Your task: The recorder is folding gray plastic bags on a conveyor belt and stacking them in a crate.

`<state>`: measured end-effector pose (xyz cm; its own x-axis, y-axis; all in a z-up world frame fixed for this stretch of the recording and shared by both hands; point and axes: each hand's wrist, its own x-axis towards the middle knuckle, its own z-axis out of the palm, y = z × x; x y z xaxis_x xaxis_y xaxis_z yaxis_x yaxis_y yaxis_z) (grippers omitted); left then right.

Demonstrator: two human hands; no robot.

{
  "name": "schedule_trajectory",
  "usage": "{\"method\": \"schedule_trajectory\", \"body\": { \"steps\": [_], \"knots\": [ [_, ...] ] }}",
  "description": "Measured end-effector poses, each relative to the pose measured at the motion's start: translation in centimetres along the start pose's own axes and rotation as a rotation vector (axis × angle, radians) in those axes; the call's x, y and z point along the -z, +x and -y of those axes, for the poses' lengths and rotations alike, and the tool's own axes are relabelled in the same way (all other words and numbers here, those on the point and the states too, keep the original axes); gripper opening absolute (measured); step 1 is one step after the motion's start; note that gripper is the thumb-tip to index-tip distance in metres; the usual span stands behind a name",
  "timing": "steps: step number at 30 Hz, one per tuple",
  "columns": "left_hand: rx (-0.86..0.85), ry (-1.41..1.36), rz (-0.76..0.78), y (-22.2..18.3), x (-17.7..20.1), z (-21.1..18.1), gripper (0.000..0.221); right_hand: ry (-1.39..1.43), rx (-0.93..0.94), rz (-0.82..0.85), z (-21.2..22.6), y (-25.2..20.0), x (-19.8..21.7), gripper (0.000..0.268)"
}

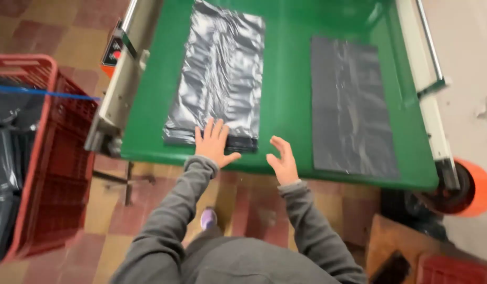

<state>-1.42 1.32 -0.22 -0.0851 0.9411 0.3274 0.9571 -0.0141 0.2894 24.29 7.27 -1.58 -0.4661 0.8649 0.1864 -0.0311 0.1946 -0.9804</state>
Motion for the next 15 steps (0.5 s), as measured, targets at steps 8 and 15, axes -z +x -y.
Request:
{"method": "schedule_trajectory", "body": {
  "steps": [8, 15],
  "knots": [
    [-0.062, -0.127, 0.078, -0.1, -4.3, 2.9, 0.074, 0.632, -0.307, -0.181, -5.9, 8.7, -5.3, 0.064],
    [-0.136, -0.118, -0.197, 1.5, -7.5, 3.4, 0.014, -0.653, 0.253, 0.047, 1.8, 8.0, -7.5, 0.083]
  ]
}}
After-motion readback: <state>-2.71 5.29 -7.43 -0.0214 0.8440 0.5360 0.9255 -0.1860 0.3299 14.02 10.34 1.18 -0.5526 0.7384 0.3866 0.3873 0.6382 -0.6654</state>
